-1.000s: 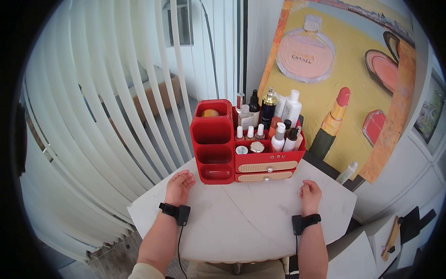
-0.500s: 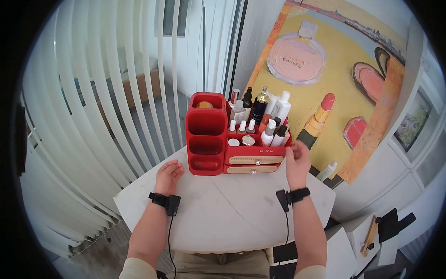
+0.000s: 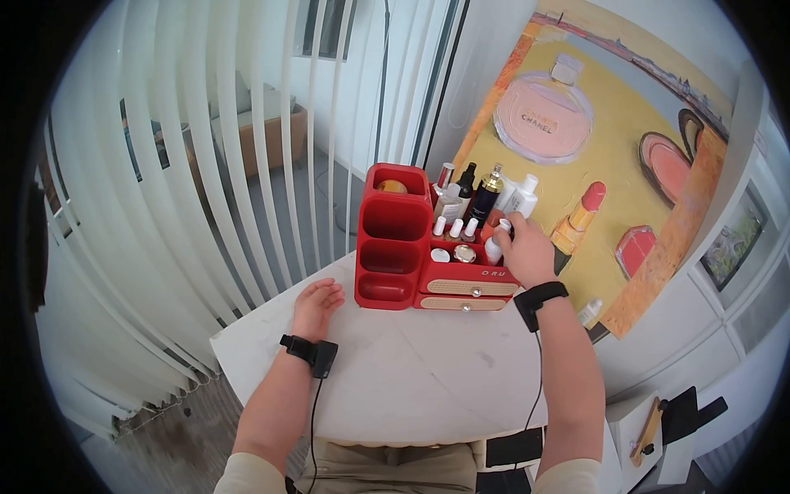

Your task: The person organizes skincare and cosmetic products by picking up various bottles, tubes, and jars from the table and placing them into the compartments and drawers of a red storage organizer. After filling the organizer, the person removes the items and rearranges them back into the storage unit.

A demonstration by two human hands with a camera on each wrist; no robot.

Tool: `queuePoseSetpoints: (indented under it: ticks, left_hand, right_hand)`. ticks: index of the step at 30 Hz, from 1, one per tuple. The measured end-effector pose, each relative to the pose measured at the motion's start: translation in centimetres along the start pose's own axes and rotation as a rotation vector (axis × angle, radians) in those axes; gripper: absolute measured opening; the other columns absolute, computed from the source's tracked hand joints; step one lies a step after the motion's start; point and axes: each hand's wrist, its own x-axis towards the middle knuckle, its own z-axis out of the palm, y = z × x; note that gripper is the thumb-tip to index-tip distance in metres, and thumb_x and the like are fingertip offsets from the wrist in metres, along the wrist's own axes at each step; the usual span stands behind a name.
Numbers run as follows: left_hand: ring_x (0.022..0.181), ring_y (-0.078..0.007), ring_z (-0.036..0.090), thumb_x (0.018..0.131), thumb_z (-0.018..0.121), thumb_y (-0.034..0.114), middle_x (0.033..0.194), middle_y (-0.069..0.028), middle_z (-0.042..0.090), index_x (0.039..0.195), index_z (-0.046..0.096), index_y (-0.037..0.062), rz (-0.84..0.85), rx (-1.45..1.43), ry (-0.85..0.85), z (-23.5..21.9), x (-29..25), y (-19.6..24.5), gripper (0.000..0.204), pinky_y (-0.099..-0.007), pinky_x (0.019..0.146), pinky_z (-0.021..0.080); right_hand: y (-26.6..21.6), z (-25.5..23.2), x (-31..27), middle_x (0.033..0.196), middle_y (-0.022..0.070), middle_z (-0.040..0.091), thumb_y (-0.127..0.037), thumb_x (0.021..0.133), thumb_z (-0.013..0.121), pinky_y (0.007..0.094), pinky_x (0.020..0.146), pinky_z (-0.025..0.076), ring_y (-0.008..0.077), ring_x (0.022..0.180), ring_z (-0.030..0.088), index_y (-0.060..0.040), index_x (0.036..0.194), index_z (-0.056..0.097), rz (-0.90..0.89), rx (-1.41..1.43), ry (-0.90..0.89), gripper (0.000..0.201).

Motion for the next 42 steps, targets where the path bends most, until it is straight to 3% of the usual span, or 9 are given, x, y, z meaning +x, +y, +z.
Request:
queuePoseSetpoints:
  ticks: [1, 5, 7, 12, 20, 32, 36, 38, 42]
  left_hand:
    - [0.092, -0.0208, 0.065, 0.095, 0.053, 0.008, 0.102, -0.0118, 0.066, 0.113, 0.057, -0.002, 0.001, 0.001, 0.004, 0.0, 0.0, 0.0, 0.021, -0.0332, 0.086, 0.053]
    - [0.092, -0.0211, 0.065, 0.095, 0.053, 0.007, 0.101, -0.0116, 0.066, 0.113, 0.057, -0.0017, -0.003, 0.0, 0.02, 0.1, 0.0, 0.1, 0.021, -0.0342, 0.086, 0.053]
    - [0.093, -0.0219, 0.065, 0.095, 0.053, 0.007, 0.1, -0.0117, 0.065, 0.113, 0.056, -0.0018, 0.003, -0.002, 0.022, 0.2, 0.1, 0.0, 0.021, -0.0356, 0.087, 0.053]
    - [0.093, -0.0225, 0.065, 0.094, 0.053, 0.007, 0.102, -0.0128, 0.066, 0.113, 0.056, -0.0016, 0.005, 0.009, 0.008, 0.1, 0.0, 0.0, 0.02, -0.0354, 0.087, 0.053]
    - [0.095, -0.0217, 0.065, 0.095, 0.051, 0.006, 0.103, -0.0125, 0.065, 0.113, 0.056, -0.002, -0.009, 0.02, 0.024, 0.3, 0.0, 0.2, 0.021, -0.0337, 0.088, 0.053]
    - [0.094, -0.0213, 0.064, 0.096, 0.05, 0.006, 0.103, -0.0122, 0.065, 0.112, 0.056, -0.0009, -0.008, 0.02, 0.021, 0.3, -0.2, 0.0, 0.019, -0.0342, 0.088, 0.052]
    - [0.094, -0.0203, 0.065, 0.096, 0.049, 0.006, 0.104, -0.0129, 0.065, 0.113, 0.057, -0.0024, -0.003, 0.029, 0.015, 0.4, -0.2, 0.2, 0.021, -0.0314, 0.087, 0.053]
    - [0.095, -0.0203, 0.065, 0.095, 0.049, 0.006, 0.104, -0.0129, 0.065, 0.113, 0.057, -0.0024, -0.007, 0.029, 0.022, 0.6, -0.3, 0.2, 0.021, -0.0315, 0.087, 0.053]
    - [0.095, -0.0203, 0.064, 0.095, 0.049, 0.006, 0.104, -0.0126, 0.065, 0.113, 0.057, -0.0026, 0.003, 0.047, 0.026, 0.6, -0.3, 0.2, 0.022, -0.0318, 0.088, 0.053]
  right_hand:
    - [0.3, -0.1, 0.2, 0.093, 0.0163, 0.064, -0.032, 0.088, 0.063, 0.0422, 0.073, 0.052, 0.035, 0.085, 0.065, -0.0098, 0.109, 0.061, -0.082, 0.036, -0.018, 0.031]
    - [1.1, -0.5, 0.2, 0.088, 0.0165, 0.065, -0.03, 0.086, 0.065, 0.0415, 0.072, 0.051, 0.0343, 0.082, 0.065, -0.0062, 0.103, 0.062, -0.05, 0.202, -0.081, 0.029]
    - [1.6, 0.5, -0.2, 0.086, 0.0165, 0.066, -0.029, 0.084, 0.067, 0.0411, 0.07, 0.051, 0.0348, 0.08, 0.065, -0.0036, 0.097, 0.061, -0.034, 0.173, 0.104, 0.029]
    - [1.3, 1.3, -0.2, 0.086, 0.0157, 0.066, -0.03, 0.083, 0.069, 0.0403, 0.068, 0.051, 0.0336, 0.079, 0.066, -0.0032, 0.094, 0.06, 0.017, 0.127, 0.126, 0.03]
    - [0.5, 2.2, -0.7, 0.076, 0.0129, 0.068, -0.029, 0.085, 0.068, 0.0411, 0.065, 0.053, 0.0327, 0.072, 0.068, -0.007, 0.101, 0.061, 0.04, 0.029, 0.171, 0.028]
    - [2.0, 3.6, -1.6, 0.088, 0.0167, 0.069, -0.026, 0.086, 0.07, 0.0393, 0.072, 0.054, 0.0348, 0.082, 0.068, -0.0057, 0.116, 0.054, 0.016, 0.187, 0.262, 0.04]
    - [2.3, 1.1, -1.7, 0.099, 0.0128, 0.066, -0.022, 0.094, 0.062, 0.0335, 0.079, 0.051, 0.0225, 0.092, 0.065, -0.0017, 0.12, 0.051, 0.143, 0.419, 0.492, 0.035]
    - [2.2, -0.6, -3.3, 0.099, 0.0089, 0.065, -0.019, 0.098, 0.056, 0.0303, 0.077, 0.051, 0.0176, 0.09, 0.064, -0.0007, 0.121, 0.052, 0.293, 0.873, 0.612, 0.03]
    - [-1.3, -2.1, -10.5, 0.104, 0.0068, 0.062, -0.014, 0.1, 0.051, 0.0298, 0.075, 0.05, 0.0127, 0.086, 0.061, -0.002, 0.124, 0.052, 0.385, 1.346, 0.267, 0.027]
